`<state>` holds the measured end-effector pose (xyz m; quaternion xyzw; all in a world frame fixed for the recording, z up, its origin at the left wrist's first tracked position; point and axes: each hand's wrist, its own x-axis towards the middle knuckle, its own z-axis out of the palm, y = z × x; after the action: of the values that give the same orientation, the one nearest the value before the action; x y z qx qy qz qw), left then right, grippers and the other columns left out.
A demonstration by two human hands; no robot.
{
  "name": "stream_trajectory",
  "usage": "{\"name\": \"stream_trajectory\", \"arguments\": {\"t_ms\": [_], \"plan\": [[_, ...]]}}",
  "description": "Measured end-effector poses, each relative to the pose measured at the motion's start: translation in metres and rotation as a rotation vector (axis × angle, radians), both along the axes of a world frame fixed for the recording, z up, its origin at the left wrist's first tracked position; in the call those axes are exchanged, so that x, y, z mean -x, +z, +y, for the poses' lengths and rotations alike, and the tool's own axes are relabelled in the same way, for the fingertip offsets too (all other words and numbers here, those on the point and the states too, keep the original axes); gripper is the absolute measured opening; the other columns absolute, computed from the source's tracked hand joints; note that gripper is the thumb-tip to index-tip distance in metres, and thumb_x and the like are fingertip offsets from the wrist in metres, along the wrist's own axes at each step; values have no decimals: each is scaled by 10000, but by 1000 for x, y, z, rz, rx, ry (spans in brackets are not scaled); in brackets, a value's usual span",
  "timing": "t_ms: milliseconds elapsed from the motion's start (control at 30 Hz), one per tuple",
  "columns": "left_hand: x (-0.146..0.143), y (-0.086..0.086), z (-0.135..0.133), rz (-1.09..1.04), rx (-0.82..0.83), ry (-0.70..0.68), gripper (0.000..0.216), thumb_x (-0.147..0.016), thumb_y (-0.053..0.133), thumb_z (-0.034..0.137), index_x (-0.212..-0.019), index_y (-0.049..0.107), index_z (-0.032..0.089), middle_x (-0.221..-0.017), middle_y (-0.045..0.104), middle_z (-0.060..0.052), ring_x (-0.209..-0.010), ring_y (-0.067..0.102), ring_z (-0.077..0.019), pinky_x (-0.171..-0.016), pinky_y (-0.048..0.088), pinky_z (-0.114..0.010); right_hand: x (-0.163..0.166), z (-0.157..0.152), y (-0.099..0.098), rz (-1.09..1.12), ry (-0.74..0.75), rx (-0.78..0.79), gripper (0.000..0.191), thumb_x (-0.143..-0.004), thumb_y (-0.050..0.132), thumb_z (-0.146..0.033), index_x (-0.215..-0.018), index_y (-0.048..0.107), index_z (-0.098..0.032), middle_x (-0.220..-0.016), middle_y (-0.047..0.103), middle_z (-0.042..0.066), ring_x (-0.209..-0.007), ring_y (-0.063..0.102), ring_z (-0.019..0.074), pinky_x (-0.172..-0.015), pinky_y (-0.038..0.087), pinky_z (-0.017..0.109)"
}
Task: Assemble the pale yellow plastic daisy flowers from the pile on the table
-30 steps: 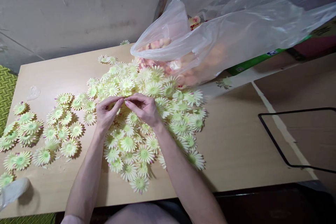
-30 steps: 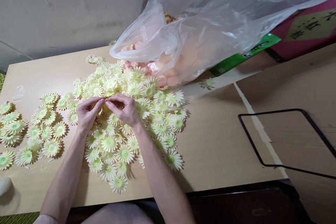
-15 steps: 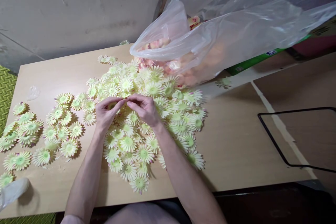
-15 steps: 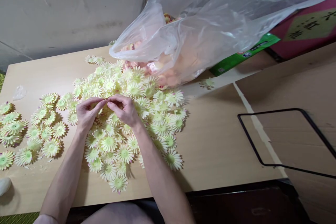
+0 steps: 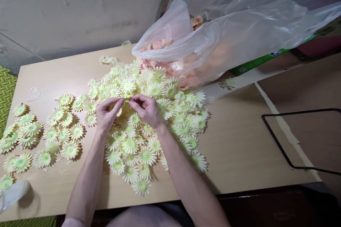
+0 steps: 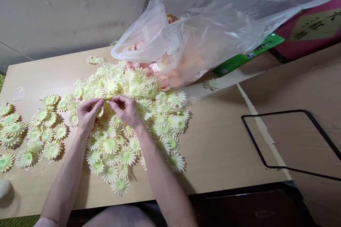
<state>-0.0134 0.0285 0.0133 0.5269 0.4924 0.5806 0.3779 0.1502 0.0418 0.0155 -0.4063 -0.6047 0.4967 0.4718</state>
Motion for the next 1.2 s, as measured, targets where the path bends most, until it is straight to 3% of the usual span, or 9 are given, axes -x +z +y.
{"name": "stream_trajectory", "arguments": {"t_ms": [300,533,667,733,833,1000,1100,1200], "plan": [[0,-1,4,-207,-9,34,260,-676,832,226,-864,653,216,-835,676,7,-785,673,-103,-653,565,-200,4,4,-5,-75,-60,-160,101,-887,601,-275,-880,647,-186,-953,552,42,-762,545,128,-621,479,265],[3,-6,7,-239,8,133,292,-676,830,255,-812,573,226,-775,638,32,-736,642,-84,-671,552,-217,7,5,-6,-84,-171,-136,114,-875,611,-284,-834,635,-180,-917,554,45,-723,549,123,-586,491,257],[15,-8,9,-282,16,200,257,-713,805,302,-816,578,240,-781,646,35,-726,644,-95,-618,533,-232,5,6,-9,28,-235,-68,119,-872,602,-289,-829,613,-179,-905,542,31,-684,560,108,-557,493,249],[22,-9,10,-313,27,269,243,-740,785,325,-889,604,261,-807,664,33,-715,647,-97,-566,508,-224,4,6,-9,106,-243,-18,121,-874,588,-278,-807,602,-178,-873,537,16,-620,558,94,-511,478,245],[23,-9,12,-336,17,316,345,-733,795,307,-1042,642,298,-816,694,33,-723,657,-95,-635,548,-243,3,5,-7,161,-225,4,111,-856,613,-271,-796,616,-178,-821,569,7,-594,567,91,-496,466,240],[7,-8,11,-275,-43,275,252,-670,839,260,-891,718,247,-843,735,3,-778,700,-116,-731,597,-268,3,2,-1,162,-176,-38,174,-824,690,-355,-814,619,-197,-690,590,-14,-599,545,103,-522,464,245],[0,-5,6,-195,-73,201,223,-668,839,237,-866,736,232,-857,740,-8,-791,710,-128,-720,603,-266,4,0,0,123,-39,-92,164,-808,720,-350,-849,656,-204,-753,643,2,-658,594,125,-579,502,274],[-2,-1,1,-87,-75,113,201,-682,828,241,-867,752,219,-859,749,-25,-794,713,-139,-738,605,-277,5,-1,-1,54,-1,-129,167,-813,719,-364,-885,695,-214,-842,678,25,-748,636,156,-646,531,302]]}}
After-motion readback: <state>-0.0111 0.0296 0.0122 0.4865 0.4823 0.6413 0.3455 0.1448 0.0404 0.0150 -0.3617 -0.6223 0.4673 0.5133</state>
